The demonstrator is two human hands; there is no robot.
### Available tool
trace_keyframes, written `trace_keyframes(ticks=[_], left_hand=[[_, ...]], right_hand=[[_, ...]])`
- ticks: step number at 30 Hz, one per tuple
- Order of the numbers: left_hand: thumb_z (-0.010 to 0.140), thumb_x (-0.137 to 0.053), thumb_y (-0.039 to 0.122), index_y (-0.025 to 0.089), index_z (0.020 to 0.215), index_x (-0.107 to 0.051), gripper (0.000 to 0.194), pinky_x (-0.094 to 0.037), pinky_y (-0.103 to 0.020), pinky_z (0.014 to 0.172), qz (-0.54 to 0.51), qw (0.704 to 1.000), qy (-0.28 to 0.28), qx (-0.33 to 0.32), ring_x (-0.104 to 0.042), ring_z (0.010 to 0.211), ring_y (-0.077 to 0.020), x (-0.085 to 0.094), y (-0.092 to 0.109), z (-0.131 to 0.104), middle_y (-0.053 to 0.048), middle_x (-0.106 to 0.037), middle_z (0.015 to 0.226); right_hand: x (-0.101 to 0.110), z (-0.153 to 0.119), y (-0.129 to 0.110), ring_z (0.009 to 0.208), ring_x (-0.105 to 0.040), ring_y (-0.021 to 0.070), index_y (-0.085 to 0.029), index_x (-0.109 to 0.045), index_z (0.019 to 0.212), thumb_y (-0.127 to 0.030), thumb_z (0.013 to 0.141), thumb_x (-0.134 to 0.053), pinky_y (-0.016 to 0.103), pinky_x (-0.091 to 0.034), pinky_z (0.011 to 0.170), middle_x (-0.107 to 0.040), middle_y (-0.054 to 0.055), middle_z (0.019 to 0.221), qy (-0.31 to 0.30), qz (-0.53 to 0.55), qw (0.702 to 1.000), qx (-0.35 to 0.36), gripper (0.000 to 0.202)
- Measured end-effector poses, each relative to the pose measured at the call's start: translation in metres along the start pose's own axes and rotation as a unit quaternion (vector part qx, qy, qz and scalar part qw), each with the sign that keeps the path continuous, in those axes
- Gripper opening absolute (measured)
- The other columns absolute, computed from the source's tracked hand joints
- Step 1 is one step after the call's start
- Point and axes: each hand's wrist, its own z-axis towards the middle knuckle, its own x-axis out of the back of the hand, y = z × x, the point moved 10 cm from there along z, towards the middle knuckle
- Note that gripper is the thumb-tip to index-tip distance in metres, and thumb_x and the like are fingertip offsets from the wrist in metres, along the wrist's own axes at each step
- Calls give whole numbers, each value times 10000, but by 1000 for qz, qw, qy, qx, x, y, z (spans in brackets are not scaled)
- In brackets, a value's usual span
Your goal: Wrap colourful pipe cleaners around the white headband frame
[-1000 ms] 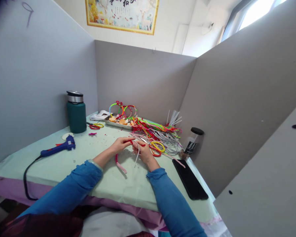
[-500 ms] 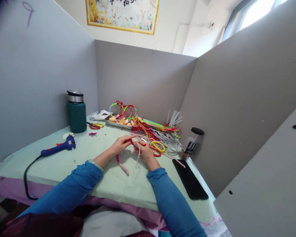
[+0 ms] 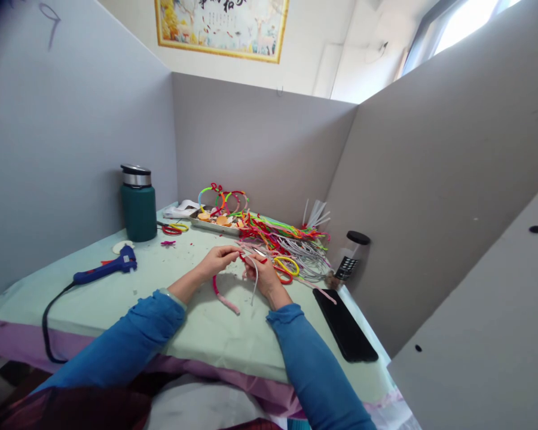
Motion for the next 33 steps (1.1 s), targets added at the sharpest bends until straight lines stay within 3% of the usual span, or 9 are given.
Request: trace_keyframes(ticks=[4, 8, 11, 15, 21, 27, 33], left_hand=[[794, -553, 345, 125, 934, -720, 309, -381, -203, 524, 24, 1000, 9, -17, -464, 553, -95, 2, -8, 6, 7, -590, 616], [797, -562, 296, 141, 987, -733, 299, -451, -243, 656, 64, 995, 6, -77, -562, 685, -127, 1, -6, 9, -61, -693, 844], [797, -588, 274, 150, 1037, -729, 305, -471, -269, 730, 90, 989, 9, -116, -605, 801, -159, 0, -1, 7, -95, -697, 967], [801, -621, 273, 167, 1052, -728, 293, -471, -272, 761, 124, 983, 19, -135, -611, 812, -162, 2, 4, 4, -83, -693, 913], [828, -596, 263, 183, 1060, -727, 278, -460, -251, 723, 166, 977, 31, -131, -600, 770, -150, 5, 5, 4, -64, -684, 861], [823, -588, 292, 184, 997, -746, 259, -448, -264, 765, 147, 983, 13, -112, -601, 792, -159, 1, -2, 7, -60, -693, 854], [818, -531, 407, 146, 770, -718, 324, -387, -225, 629, 122, 990, -31, -55, -498, 657, -128, -6, -18, 10, -7, -592, 660]], right_hand=[[-6, -1, 2, 449, -362, 61, -168, -605, 700, -370, 652, -781, 213, -262, 433, -475, -47, 555, -29, 4, 999, -13, 272], [-8, -2, 1, 460, -365, 63, -169, -623, 727, -367, 662, -781, 216, -252, 432, -482, -40, 575, -32, 13, 999, -14, 262], [-9, -2, 1, 458, -352, 65, -171, -634, 730, -360, 674, -774, 224, -290, 449, -480, -40, 570, -41, 22, 999, -10, 243], [-10, -3, 3, 462, -357, 66, -170, -654, 759, -334, 687, -764, 233, -352, 483, -499, -34, 579, -49, 27, 998, -15, 211], [-9, -5, 2, 461, -394, 75, -168, -662, 774, -294, 673, -736, 243, -399, 494, -546, -18, 597, -32, 43, 998, -37, 178], [1, -2, 2, 423, -407, 79, -178, -634, 758, -362, 708, -699, 245, -417, 454, -542, -26, 579, 15, 44, 998, -36, 202], [15, -1, -4, 433, -474, 91, -194, -632, 855, -447, 711, -695, 228, -406, 397, -552, -30, 629, 79, 21, 997, -5, 298]])
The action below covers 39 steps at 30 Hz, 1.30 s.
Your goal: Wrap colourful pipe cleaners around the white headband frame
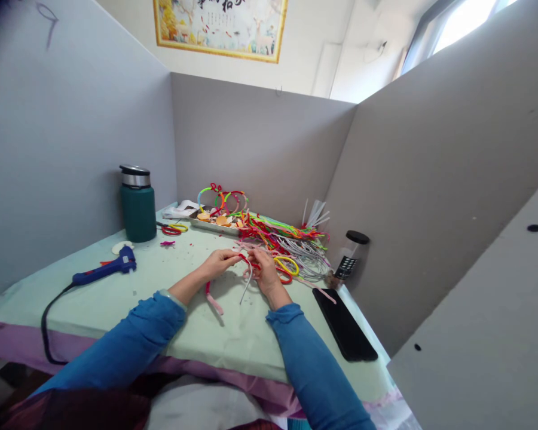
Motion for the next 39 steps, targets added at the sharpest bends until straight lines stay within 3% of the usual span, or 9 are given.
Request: trace_keyframes(ticks=[3, 8, 12, 19, 25, 31, 35, 39], left_hand=[[807, -506, 453, 140, 690, -660, 368, -330, -219, 567, -14, 999, -19, 26, -413, 579, -104, -4, -5, -1, 28, -487, 572], [780, -481, 517, 148, 612, -558, 414, -269, -224, 528, -30, 997, -42, 49, -341, 546, -93, -5, -1, -3, 48, -388, 540], [756, -479, 559, 163, 567, -490, 439, -262, -227, 523, -29, 996, -61, 63, -329, 542, -96, -8, 1, -5, 49, -359, 524], [744, -510, 505, 150, 604, -598, 392, -262, -226, 506, -12, 993, -60, 101, -345, 520, -94, -9, -9, -8, 44, -406, 513], [716, -563, 581, 133, 662, -677, 465, -228, -228, 462, -22, 987, -64, 143, -328, 473, -84, -8, -14, -11, 41, -426, 487], [739, -555, 504, 140, 582, -578, 398, -275, -224, 508, -53, 991, -91, 82, -372, 525, -89, -17, -5, -7, 28, -472, 536], [696, -622, 392, 135, 714, -586, 260, -317, -222, 544, -92, 991, -88, 52, -419, 570, -96, -20, 1, -6, 30, -494, 604], [680, -660, 318, 143, 862, -556, 272, -326, -216, 550, -135, 989, -59, 31, -434, 566, -89, -14, 10, -7, 54, -477, 613]], right_hand=[[4, 0, -5, 437, -481, 88, -193, -634, 845, -406, 669, -731, 217, -372, 362, -563, -31, 669, 23, -5, 1000, 19, 293], [-7, -1, -2, 437, -453, 88, -210, -658, 878, -346, 668, -742, 262, -454, 448, -557, -48, 617, -34, -29, 999, 21, 264], [-9, -2, -1, 470, -459, 78, -219, -685, 881, -322, 663, -752, 260, -472, 512, -604, -35, 686, -51, -50, 997, 26, 250], [-9, -5, 4, 511, -502, 102, -244, -707, 958, -284, 684, -702, 234, -419, 486, -641, -11, 724, -71, -140, 988, 11, 278], [-12, -5, 0, 522, -494, 108, -215, -718, 834, -338, 677, -734, 219, -346, 460, -651, 4, 696, -99, -196, 975, 42, 200], [-3, -4, -6, 466, -446, 97, -181, -700, 849, -495, 695, -714, 228, -354, 435, -573, -21, 564, -18, -177, 983, 49, 350], [4, -1, -6, 448, -463, 97, -163, -646, 758, -496, 657, -734, 224, -366, 404, -552, -30, 548, 27, -158, 986, 52, 359], [5, 1, -4, 384, -408, 73, -178, -592, 708, -437, 621, -767, 214, -355, 378, -496, -66, 482, 31, -143, 988, 48, 325]])
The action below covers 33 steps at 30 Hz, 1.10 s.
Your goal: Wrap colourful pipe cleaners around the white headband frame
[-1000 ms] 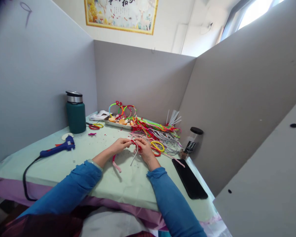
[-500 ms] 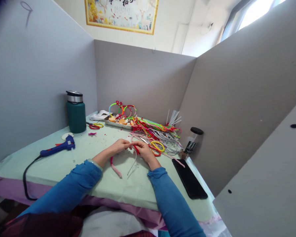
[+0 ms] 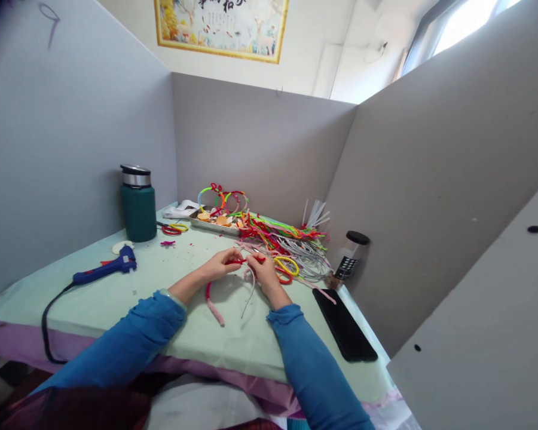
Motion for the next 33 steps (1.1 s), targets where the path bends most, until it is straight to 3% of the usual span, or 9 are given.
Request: trace_keyframes(ticks=[4, 11, 16, 24, 33], left_hand=[[706, -661, 319, 156, 900, -535, 283, -292, -206, 513, -1, 1000, 10, -18, -381, 520, -75, 3, 8, -1, 85, -416, 557], [750, -616, 431, 137, 809, -605, 300, -385, -233, 605, 4, 998, 53, -34, -491, 648, -111, 14, 9, 3, -4, -582, 707], [785, -533, 429, 147, 695, -578, 299, -342, -214, 543, 60, 996, 70, 7, -410, 564, -94, 20, 0, 2, 40, -467, 569], [772, -514, 301, 146, 923, -684, 275, -412, -236, 655, 63, 997, 47, -11, -512, 683, -128, 16, -3, 6, -14, -635, 751], [782, -571, 234, 150, 938, -721, 232, -462, -269, 812, 95, 993, 30, -59, -600, 877, -169, 11, -4, 7, -61, -694, 927]], right_hand=[[-3, 0, 2, 374, -395, 63, -176, -576, 672, -434, 640, -761, 199, -325, 368, -491, -63, 469, -21, -3, 1000, -6, 320], [-15, -5, -1, 386, -349, 65, -178, -575, 640, -459, 683, -733, 216, -259, 387, -475, -58, 467, -85, -18, 996, 0, 326], [-23, -9, -3, 438, -359, 76, -169, -610, 673, -454, 694, -716, 227, -243, 424, -481, -47, 514, -125, -42, 991, 6, 305], [-31, -13, -2, 432, -360, 85, -181, -579, 648, -429, 696, -701, 235, -268, 433, -489, -38, 515, -161, 4, 987, -9, 281], [-34, -13, -5, 459, -385, 88, -184, -630, 712, -382, 727, -692, 245, -302, 464, -535, -19, 579, -171, 17, 985, 9, 208]])
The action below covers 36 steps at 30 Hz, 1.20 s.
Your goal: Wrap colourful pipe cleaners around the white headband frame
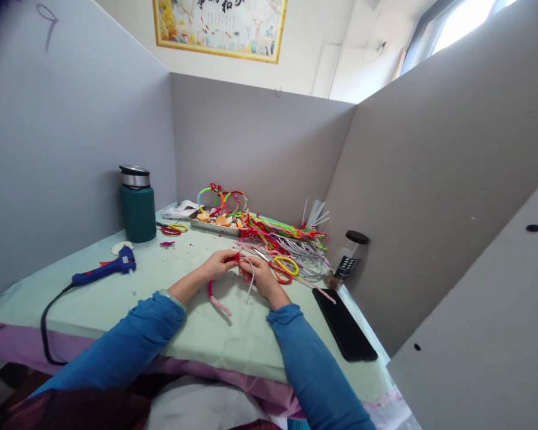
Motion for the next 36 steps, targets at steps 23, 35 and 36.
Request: trace_keyframes(ticks=[23, 35, 36], left_hand=[[817, -582, 288, 205, 1045, -736, 287, -438, -242, 739, 167, 984, 34, 46, -592, 768, -150, 12, 0, -4, -38, -684, 841], [795, -599, 297, 190, 892, -750, 209, -420, -227, 710, 161, 986, -4, 45, -576, 755, -162, 3, 2, -6, -18, -669, 744], [799, -590, 278, 185, 860, -747, 192, -413, -224, 700, 173, 984, -15, 40, -569, 738, -157, 0, 4, -6, -18, -662, 734]], right_hand=[[23, 0, -4, 552, -514, 113, -227, -645, 888, -281, 721, -657, 248, -445, 515, -584, -31, 728, 84, -8, 996, 19, 176], [19, 1, -14, 688, -572, 158, -215, -680, 850, -347, 696, -718, 279, -509, 572, -628, 12, 835, 82, -93, 990, 71, 206], [19, 1, -15, 687, -570, 158, -209, -679, 823, -345, 689, -724, 275, -505, 569, -628, 12, 816, 87, -99, 989, 72, 196]])
